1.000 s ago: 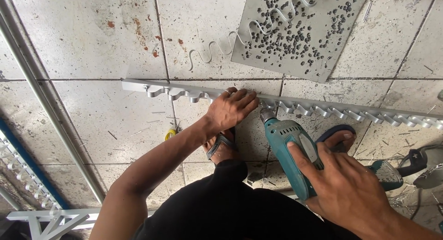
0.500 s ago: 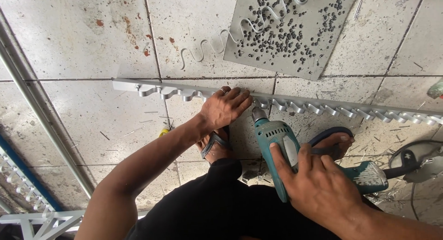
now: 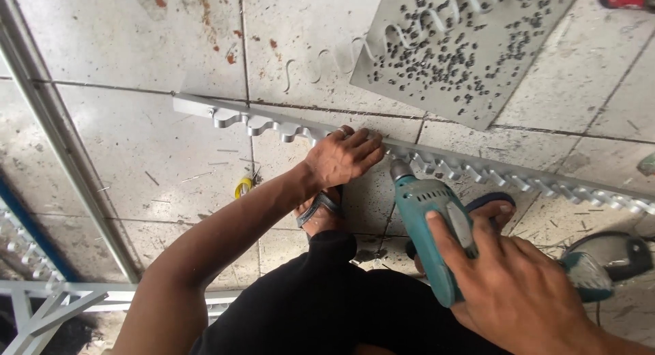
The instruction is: The person uses a corded drill to drive screws into a wavy metal strip mounted on a tiled floor. They hold the strip steady with one hand while operating the drill with the other, moving along the length of the strip to secure it at multiple points.
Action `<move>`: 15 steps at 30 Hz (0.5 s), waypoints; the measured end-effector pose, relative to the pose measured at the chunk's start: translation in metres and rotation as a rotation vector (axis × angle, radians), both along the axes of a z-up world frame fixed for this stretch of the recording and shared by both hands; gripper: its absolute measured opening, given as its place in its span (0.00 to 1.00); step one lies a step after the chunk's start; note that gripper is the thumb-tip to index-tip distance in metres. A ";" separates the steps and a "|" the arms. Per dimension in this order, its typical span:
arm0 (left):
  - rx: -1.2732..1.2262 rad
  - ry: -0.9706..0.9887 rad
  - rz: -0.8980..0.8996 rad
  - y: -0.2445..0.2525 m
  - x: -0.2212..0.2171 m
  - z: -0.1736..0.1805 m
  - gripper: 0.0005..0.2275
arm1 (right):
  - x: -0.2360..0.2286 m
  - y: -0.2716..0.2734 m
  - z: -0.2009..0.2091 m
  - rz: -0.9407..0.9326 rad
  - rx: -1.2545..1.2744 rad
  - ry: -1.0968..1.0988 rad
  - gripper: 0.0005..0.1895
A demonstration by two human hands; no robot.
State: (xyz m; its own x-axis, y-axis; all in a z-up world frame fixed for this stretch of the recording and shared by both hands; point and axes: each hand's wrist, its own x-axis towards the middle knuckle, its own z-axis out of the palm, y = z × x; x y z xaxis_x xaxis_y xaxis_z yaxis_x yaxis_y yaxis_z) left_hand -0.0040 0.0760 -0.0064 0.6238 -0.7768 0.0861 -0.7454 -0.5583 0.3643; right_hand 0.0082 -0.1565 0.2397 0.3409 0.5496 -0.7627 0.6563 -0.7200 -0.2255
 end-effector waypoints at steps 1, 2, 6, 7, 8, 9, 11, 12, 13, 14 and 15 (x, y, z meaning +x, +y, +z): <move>0.001 -0.021 -0.016 -0.001 0.002 0.000 0.11 | -0.008 -0.007 -0.001 -0.017 0.035 -0.092 0.58; 0.005 -0.015 -0.018 0.000 0.000 -0.001 0.11 | -0.008 -0.006 0.000 -0.019 0.038 -0.086 0.58; 0.006 0.030 -0.043 -0.005 0.001 -0.007 0.12 | -0.011 -0.006 0.001 -0.006 0.029 -0.080 0.60; 0.004 0.053 -0.036 -0.003 0.000 -0.008 0.12 | -0.012 -0.005 -0.001 -0.014 0.072 -0.094 0.58; 0.004 0.053 -0.038 -0.003 0.000 -0.007 0.12 | -0.014 -0.004 -0.002 -0.017 0.072 -0.094 0.58; -0.002 0.034 -0.030 -0.003 0.001 -0.006 0.12 | -0.014 -0.004 -0.002 -0.021 0.075 -0.109 0.56; -0.005 0.018 -0.017 -0.002 0.000 -0.007 0.12 | -0.014 -0.003 -0.004 -0.021 0.082 -0.120 0.55; 0.006 0.031 -0.030 -0.002 -0.001 -0.008 0.12 | -0.014 -0.003 -0.005 -0.019 0.055 -0.084 0.59; 0.016 0.042 -0.046 -0.001 0.000 -0.008 0.12 | -0.013 -0.003 -0.005 -0.019 0.027 -0.052 0.64; 0.018 0.043 -0.043 -0.001 0.000 -0.008 0.12 | -0.013 -0.002 -0.006 -0.017 0.029 -0.051 0.64; 0.014 0.037 -0.040 -0.001 0.000 -0.007 0.12 | -0.013 -0.002 -0.006 -0.006 0.029 -0.065 0.63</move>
